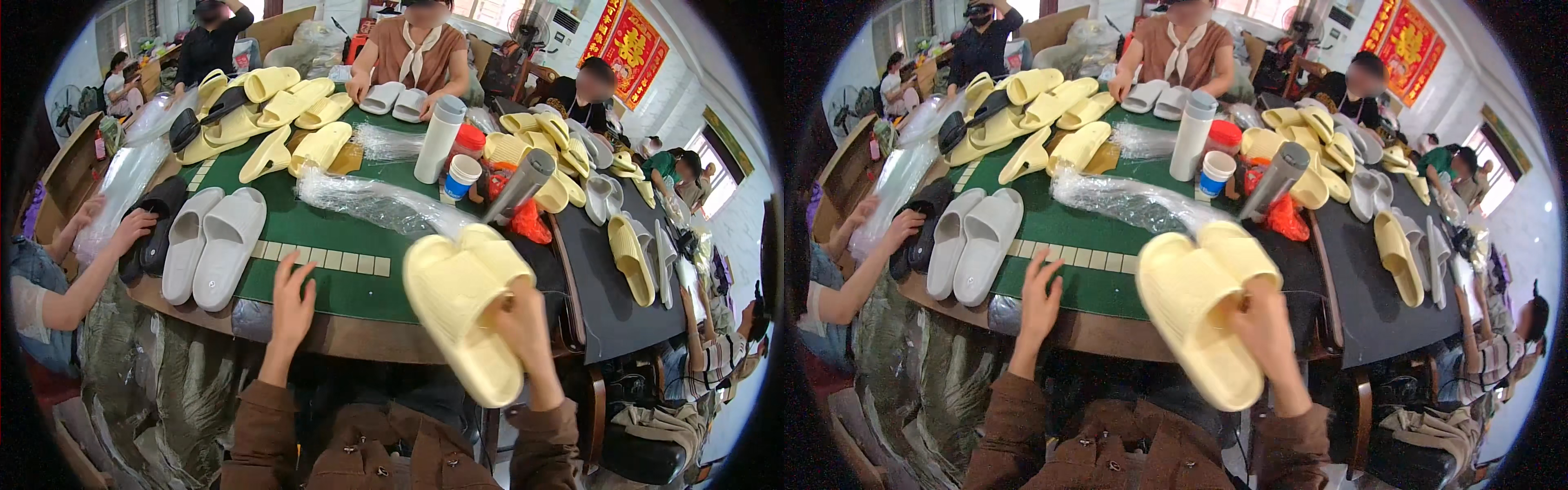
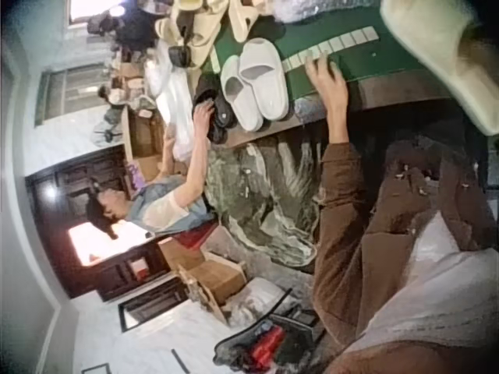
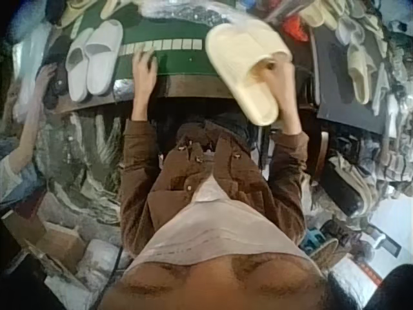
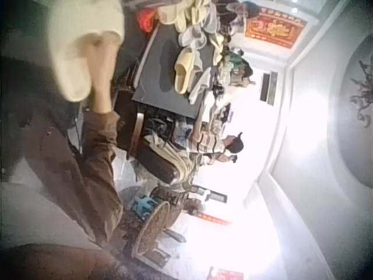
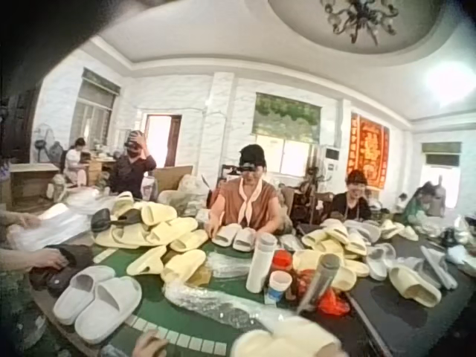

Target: The person assembles plastic slippers by hand at a work table. They pick up pairs of white and yellow slippers, align the soles and straps, and press them together. The person repeatedly handles multiple pairs, placing finished units aside while continuing the assembly process.

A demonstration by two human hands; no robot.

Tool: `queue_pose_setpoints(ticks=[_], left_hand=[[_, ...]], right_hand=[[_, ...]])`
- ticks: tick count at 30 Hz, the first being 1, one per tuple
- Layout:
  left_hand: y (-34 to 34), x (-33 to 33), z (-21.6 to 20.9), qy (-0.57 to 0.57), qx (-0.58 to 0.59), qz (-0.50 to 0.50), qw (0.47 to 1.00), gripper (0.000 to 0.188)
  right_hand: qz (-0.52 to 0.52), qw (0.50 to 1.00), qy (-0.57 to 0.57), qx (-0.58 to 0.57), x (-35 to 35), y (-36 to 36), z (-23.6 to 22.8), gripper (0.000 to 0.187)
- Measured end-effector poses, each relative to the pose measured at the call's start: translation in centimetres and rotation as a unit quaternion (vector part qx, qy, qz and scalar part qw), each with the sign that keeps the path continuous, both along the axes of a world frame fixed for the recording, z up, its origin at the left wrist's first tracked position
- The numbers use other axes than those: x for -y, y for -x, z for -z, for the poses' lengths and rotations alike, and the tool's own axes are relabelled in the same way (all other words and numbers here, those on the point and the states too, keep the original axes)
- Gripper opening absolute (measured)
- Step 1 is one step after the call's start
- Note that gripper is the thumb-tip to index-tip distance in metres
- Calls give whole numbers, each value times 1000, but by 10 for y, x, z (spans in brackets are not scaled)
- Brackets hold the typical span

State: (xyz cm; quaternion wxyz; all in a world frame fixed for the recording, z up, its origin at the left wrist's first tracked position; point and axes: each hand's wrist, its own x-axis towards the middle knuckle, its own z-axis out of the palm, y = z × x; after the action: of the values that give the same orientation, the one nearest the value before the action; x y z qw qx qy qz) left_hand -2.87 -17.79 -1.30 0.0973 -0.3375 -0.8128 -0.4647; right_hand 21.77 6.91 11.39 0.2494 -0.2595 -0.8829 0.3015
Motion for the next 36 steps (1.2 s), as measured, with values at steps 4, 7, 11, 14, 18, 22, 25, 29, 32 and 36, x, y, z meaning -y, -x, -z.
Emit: queue_pose_setpoints(ticks=[4,7,11,14,18,22,25,29,32,36], left_hand=[[-8,-7,7,72,-73,-7,995,30],[-6,-7,9,59,-85,1,995,28],[-8,-6,4,18,-33,12,999,26],[-15,-5,-2,-7,6,7,1000,25],[-38,-17,-14,-35,29,66,997,31],[-54,-47,-38,-8,-74,123,990,37],[-57,-75,-56,8,-154,153,976,38],[-56,-104,-42,61,-158,188,967,35],[-61,-108,-40,46,-169,181,968,36],[-59,-108,-40,33,-171,179,968,35]], right_hand=[[-22,996,79,41,22,46,30,29],[-25,996,56,58,33,71,68,29],[-47,995,46,76,43,83,85,28],[-93,993,78,1,41,74,85,25],[-103,986,90,-95,41,54,89,24],[-104,971,111,-184,34,38,85,24],[-129,968,91,-197,38,40,53,25],[-194,964,25,-180,29,50,21,29],[-228,957,-19,-180,29,63,-4,34],[-231,959,-76,-147,29,83,-40,29]])
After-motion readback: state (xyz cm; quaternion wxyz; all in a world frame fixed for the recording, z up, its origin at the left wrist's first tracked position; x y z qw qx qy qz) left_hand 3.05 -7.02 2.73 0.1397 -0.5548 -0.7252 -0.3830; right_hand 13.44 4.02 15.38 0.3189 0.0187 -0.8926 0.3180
